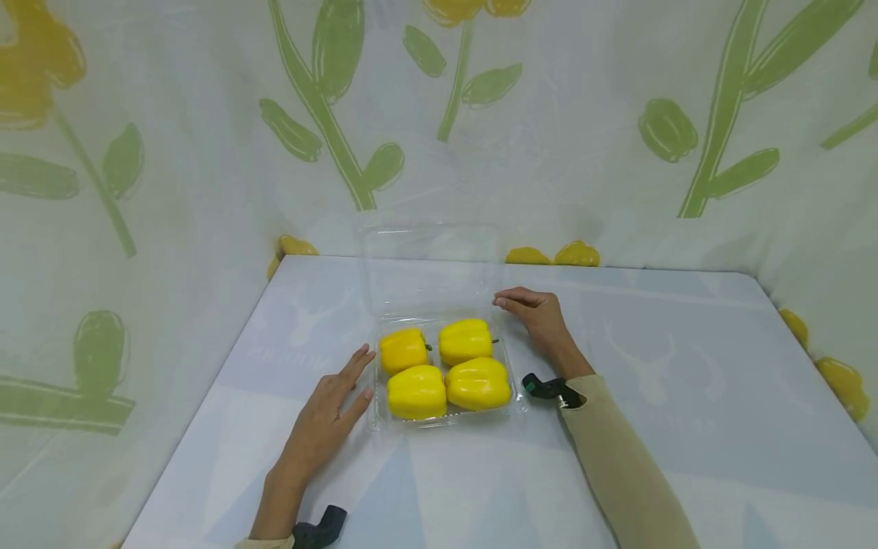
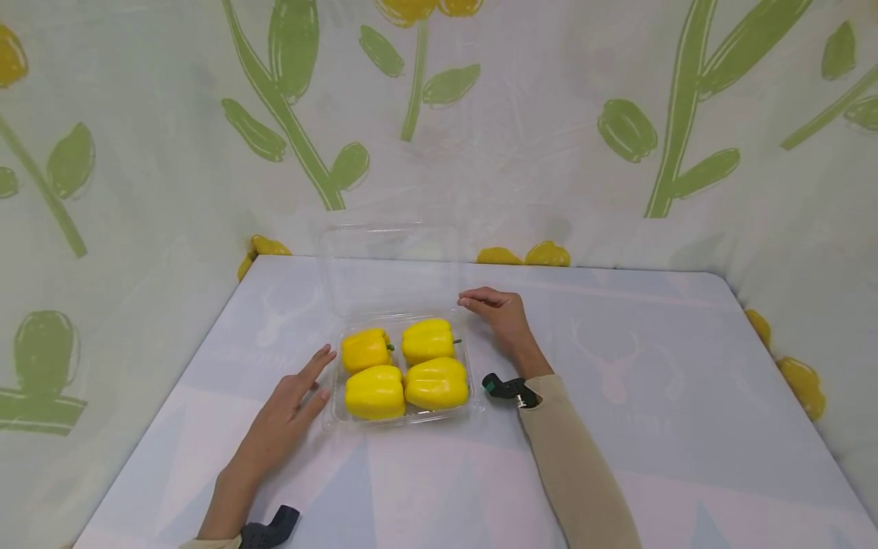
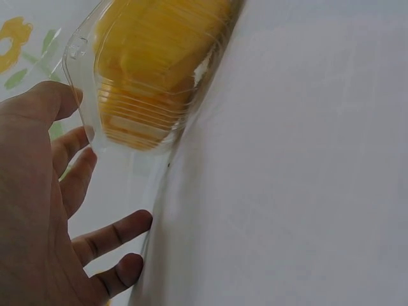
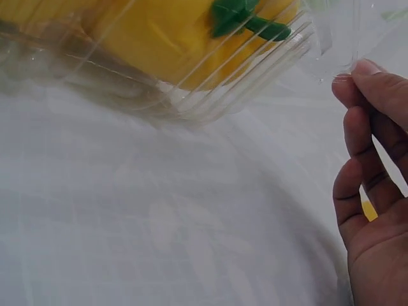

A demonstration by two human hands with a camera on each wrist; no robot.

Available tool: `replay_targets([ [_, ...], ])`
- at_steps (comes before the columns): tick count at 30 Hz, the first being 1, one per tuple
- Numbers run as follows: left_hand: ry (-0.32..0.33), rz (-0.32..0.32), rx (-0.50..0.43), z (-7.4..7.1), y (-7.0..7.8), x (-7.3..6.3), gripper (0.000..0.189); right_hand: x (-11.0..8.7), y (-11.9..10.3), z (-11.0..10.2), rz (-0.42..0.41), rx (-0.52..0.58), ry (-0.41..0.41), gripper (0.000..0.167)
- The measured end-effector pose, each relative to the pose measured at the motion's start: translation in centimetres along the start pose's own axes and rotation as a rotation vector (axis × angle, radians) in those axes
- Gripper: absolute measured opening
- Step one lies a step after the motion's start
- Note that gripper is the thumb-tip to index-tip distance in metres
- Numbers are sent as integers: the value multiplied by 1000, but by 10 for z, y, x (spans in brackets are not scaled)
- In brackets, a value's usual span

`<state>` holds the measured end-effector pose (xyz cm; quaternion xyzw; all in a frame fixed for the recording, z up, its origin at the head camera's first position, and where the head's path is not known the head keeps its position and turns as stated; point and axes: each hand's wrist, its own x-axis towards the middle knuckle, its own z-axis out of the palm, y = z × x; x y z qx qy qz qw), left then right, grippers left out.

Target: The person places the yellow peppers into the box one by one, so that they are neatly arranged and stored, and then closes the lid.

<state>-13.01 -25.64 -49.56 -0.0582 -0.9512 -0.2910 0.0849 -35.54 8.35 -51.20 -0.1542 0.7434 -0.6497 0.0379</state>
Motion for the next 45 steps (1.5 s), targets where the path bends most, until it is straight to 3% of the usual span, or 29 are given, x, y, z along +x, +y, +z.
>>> replay_targets([
  [14,-9,-9,-10,-3,3,3,57,-5,-3,-6,-22,-34,-28,21],
  [22,-19,-18,-18,-2,2,1,57,-9,0,-7,118,-96,-27,26],
  [25,-21,-21,-19,-3,2,0,57,-10,1,-6,131,-91,-29,23],
  [31,-31,-29,-20,-1,0,-3,58,-14,2,-6,101,-98,-50,28],
  [35,-30,-71,-24,-2,1,-4,57,-15,2,-7,72,-73,-50,32],
  [39,-32,-114,-20,-2,2,-5,56,-15,1,-9,62,-47,-56,27],
  [45,-32,-129,-26,-2,3,-5,63,-18,-1,-10,-5,15,-88,16],
])
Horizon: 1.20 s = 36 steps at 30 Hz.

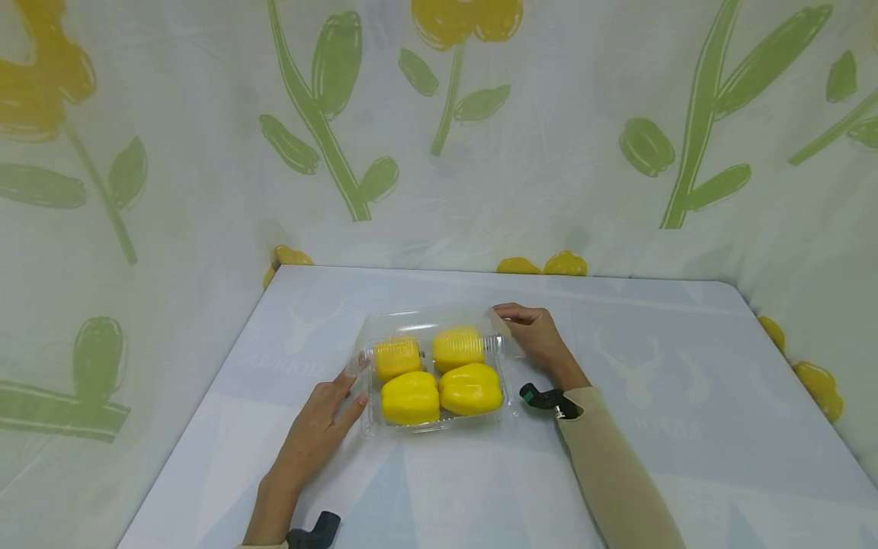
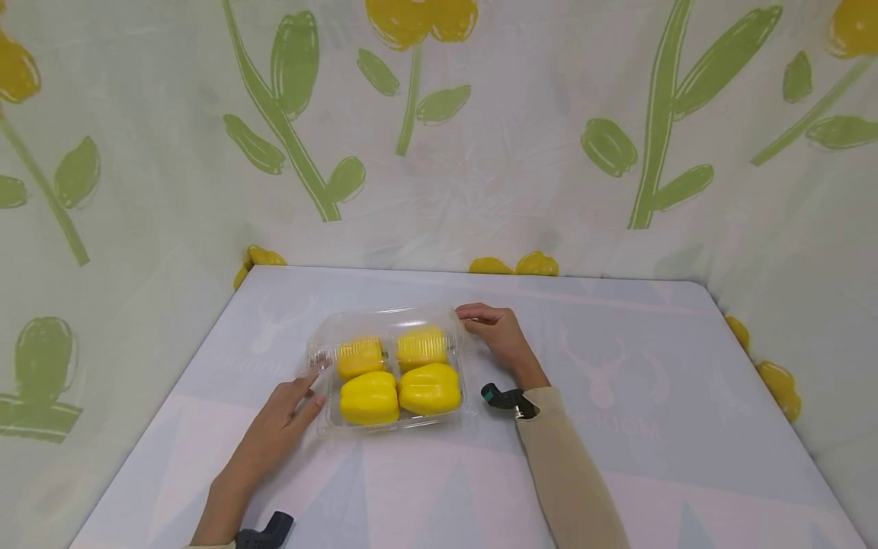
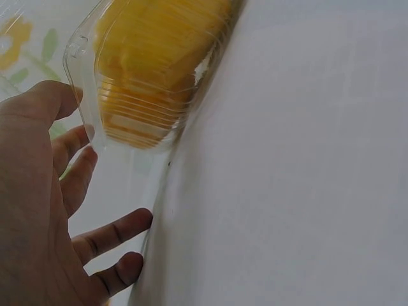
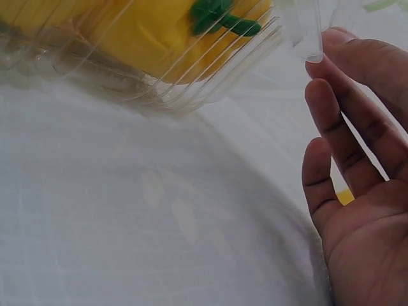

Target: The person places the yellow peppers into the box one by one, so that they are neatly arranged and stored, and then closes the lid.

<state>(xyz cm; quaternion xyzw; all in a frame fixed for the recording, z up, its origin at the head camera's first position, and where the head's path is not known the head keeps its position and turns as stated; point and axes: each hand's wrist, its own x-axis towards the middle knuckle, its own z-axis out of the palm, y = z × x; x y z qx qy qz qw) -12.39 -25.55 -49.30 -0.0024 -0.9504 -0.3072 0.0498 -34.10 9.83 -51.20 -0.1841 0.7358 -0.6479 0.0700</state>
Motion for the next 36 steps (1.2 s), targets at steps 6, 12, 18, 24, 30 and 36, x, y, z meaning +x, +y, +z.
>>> replay_targets([
  [6,9,36,-6,0,-1,0,65,-1,2,-1,-12,-4,-23,16],
  [12,27,27,-10,2,-1,-1,66,-2,1,0,-9,4,-35,17],
  [18,34,21,-20,2,-2,-1,66,-2,-3,0,61,-18,-4,17],
  [24,2,-21,-89,-1,-2,-2,53,-1,-5,2,88,-10,3,18],
  [30,8,36,-215,-2,-3,0,51,-2,-5,1,50,27,-27,21],
  [36,27,53,-144,-2,-1,-1,54,-2,-3,1,38,45,-46,17],
])
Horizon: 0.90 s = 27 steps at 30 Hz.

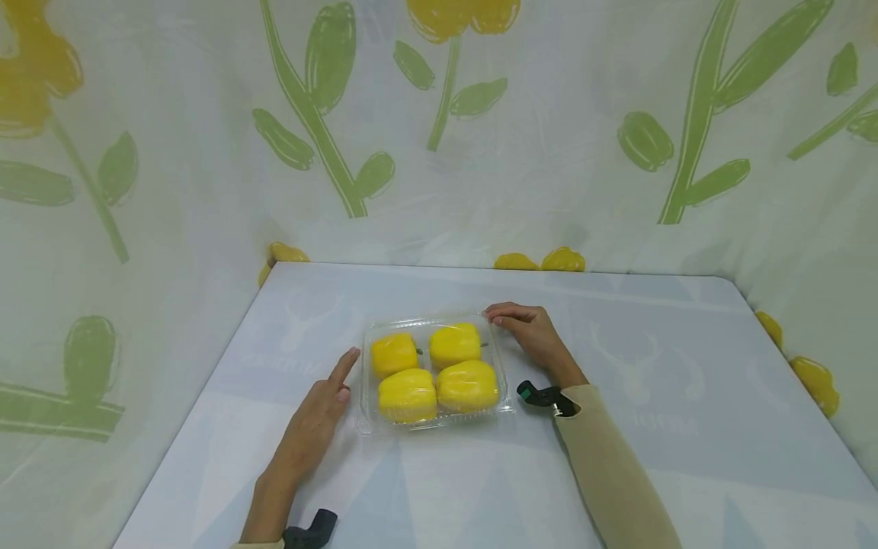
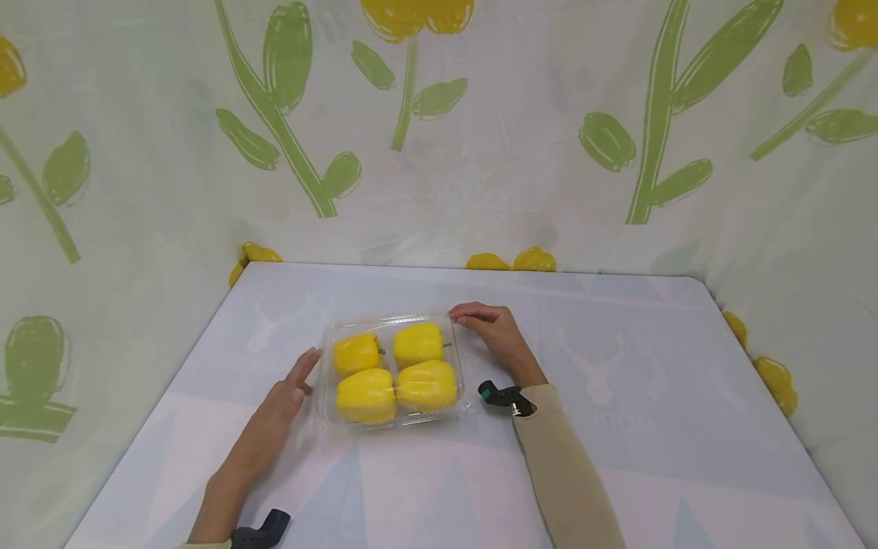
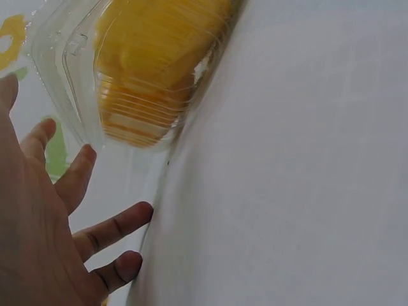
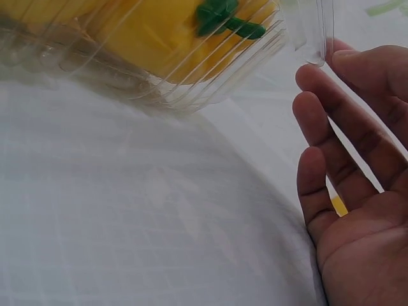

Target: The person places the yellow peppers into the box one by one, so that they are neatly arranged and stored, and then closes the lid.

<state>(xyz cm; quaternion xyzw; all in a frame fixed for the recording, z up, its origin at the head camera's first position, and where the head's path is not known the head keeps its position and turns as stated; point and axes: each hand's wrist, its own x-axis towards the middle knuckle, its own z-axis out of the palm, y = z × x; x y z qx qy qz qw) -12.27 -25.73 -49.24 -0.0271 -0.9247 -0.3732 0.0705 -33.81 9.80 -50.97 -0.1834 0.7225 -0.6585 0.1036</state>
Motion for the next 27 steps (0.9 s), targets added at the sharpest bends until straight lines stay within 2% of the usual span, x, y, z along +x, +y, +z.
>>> replay_targets([
  [5,-4,-2,75,3,-2,3,62,-2,0,0,-1,4,2,16],
  [9,-11,28,77,3,-3,4,64,-3,0,0,-14,24,5,16],
  [14,-13,17,78,2,-3,3,64,-3,-2,3,-32,32,-5,23],
  [21,-16,20,80,2,-3,3,65,-10,-6,6,41,-67,16,33],
  [27,-23,14,80,3,-4,4,64,-19,-6,9,76,-45,58,35],
])
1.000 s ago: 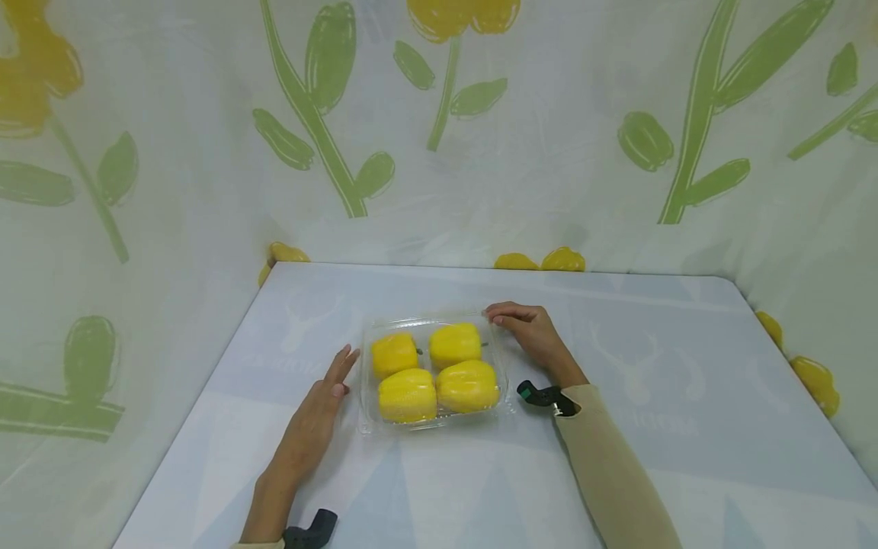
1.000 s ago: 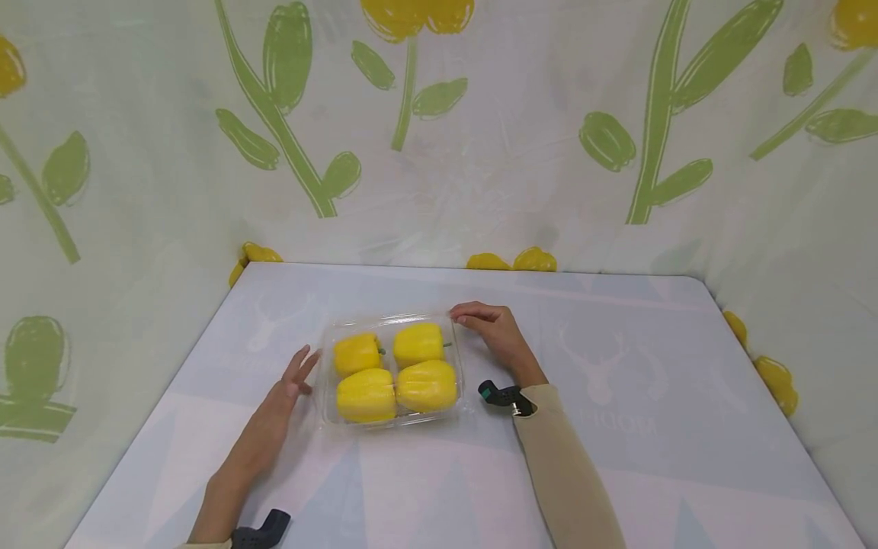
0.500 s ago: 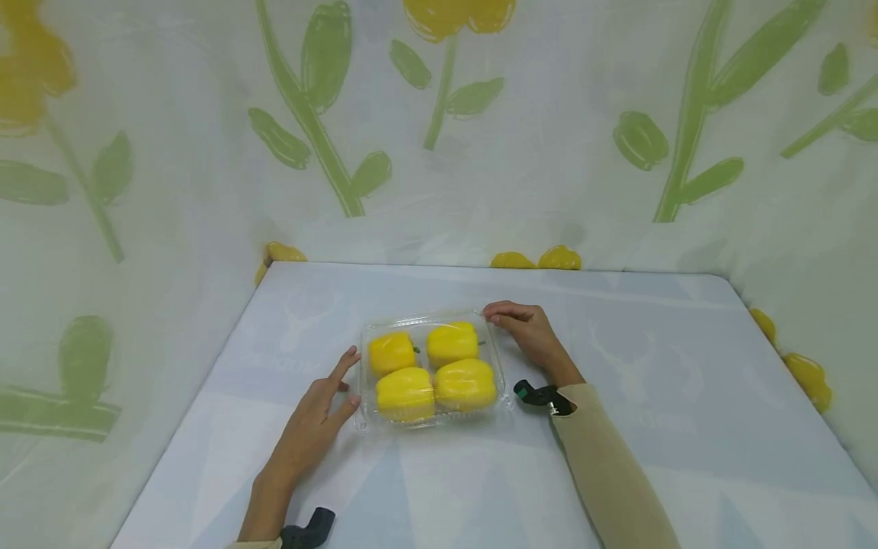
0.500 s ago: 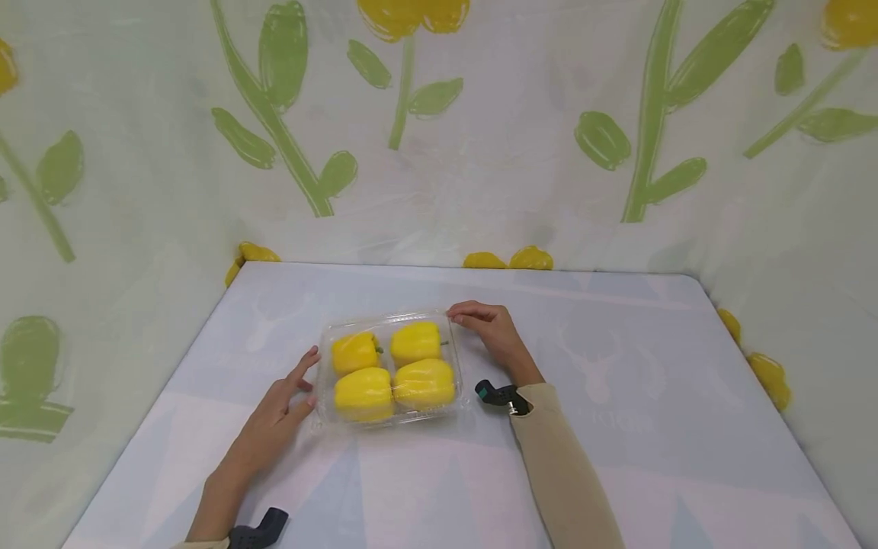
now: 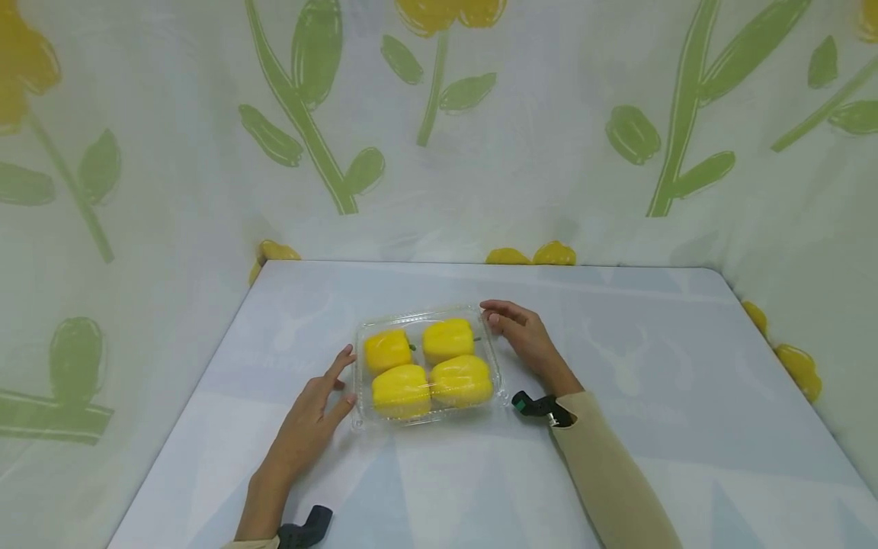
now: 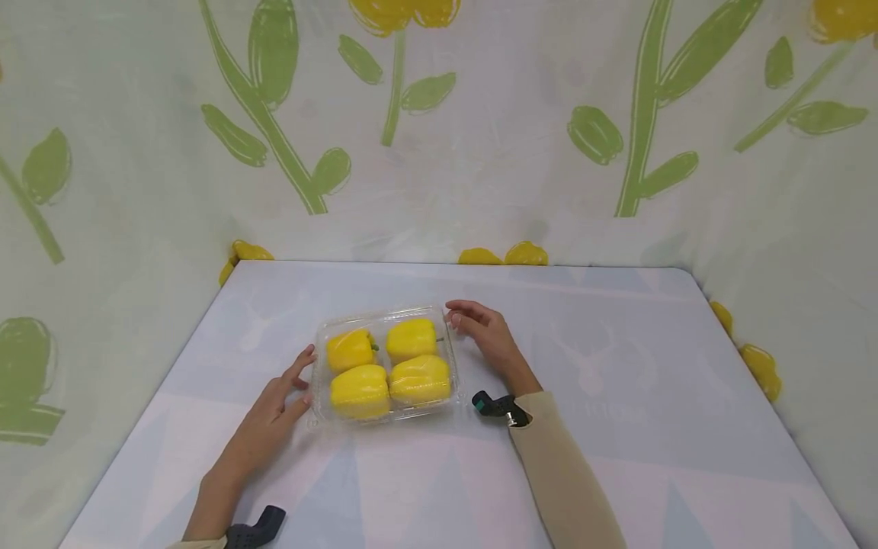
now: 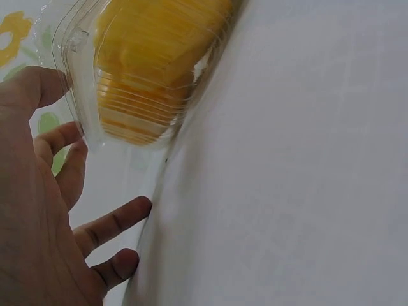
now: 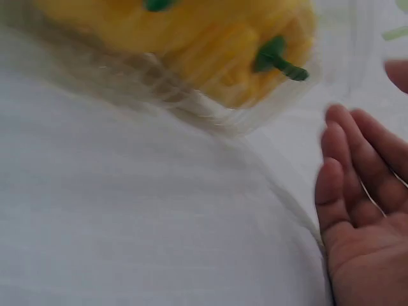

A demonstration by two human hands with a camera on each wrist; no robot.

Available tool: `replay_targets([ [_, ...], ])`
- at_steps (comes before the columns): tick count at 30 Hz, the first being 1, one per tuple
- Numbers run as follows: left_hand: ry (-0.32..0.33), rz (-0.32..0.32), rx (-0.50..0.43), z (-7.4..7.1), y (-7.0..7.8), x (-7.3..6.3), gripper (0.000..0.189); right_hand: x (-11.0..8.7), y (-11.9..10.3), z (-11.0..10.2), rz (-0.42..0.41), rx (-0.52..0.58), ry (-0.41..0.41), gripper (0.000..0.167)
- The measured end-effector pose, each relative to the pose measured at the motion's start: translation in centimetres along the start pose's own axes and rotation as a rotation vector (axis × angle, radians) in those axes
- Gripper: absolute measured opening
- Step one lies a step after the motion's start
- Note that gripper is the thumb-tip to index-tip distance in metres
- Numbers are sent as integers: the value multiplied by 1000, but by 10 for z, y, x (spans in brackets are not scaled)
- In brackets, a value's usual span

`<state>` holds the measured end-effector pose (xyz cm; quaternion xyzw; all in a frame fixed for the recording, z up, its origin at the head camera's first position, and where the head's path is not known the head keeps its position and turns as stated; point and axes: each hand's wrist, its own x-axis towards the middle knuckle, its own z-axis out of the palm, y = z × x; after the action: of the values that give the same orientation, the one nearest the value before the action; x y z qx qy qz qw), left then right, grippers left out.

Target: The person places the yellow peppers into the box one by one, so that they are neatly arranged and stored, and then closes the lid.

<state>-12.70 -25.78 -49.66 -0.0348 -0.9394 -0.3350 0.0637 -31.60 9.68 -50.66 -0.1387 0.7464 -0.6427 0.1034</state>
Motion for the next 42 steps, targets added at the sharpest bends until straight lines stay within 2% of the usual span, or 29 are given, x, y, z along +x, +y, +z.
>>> replay_targets([
  [9,-3,-2,-4,-1,2,0,63,-13,-1,5,4,100,83,35],
  [16,-9,-2,-8,-1,4,0,63,-25,-1,10,12,14,126,35],
  [25,-2,27,-3,-1,3,0,63,-37,0,11,16,6,125,34],
  [34,-6,8,4,0,2,-1,64,-48,1,12,32,-1,118,31],
  [42,-3,18,-2,0,2,-1,64,-57,-1,12,53,-9,119,31],
])
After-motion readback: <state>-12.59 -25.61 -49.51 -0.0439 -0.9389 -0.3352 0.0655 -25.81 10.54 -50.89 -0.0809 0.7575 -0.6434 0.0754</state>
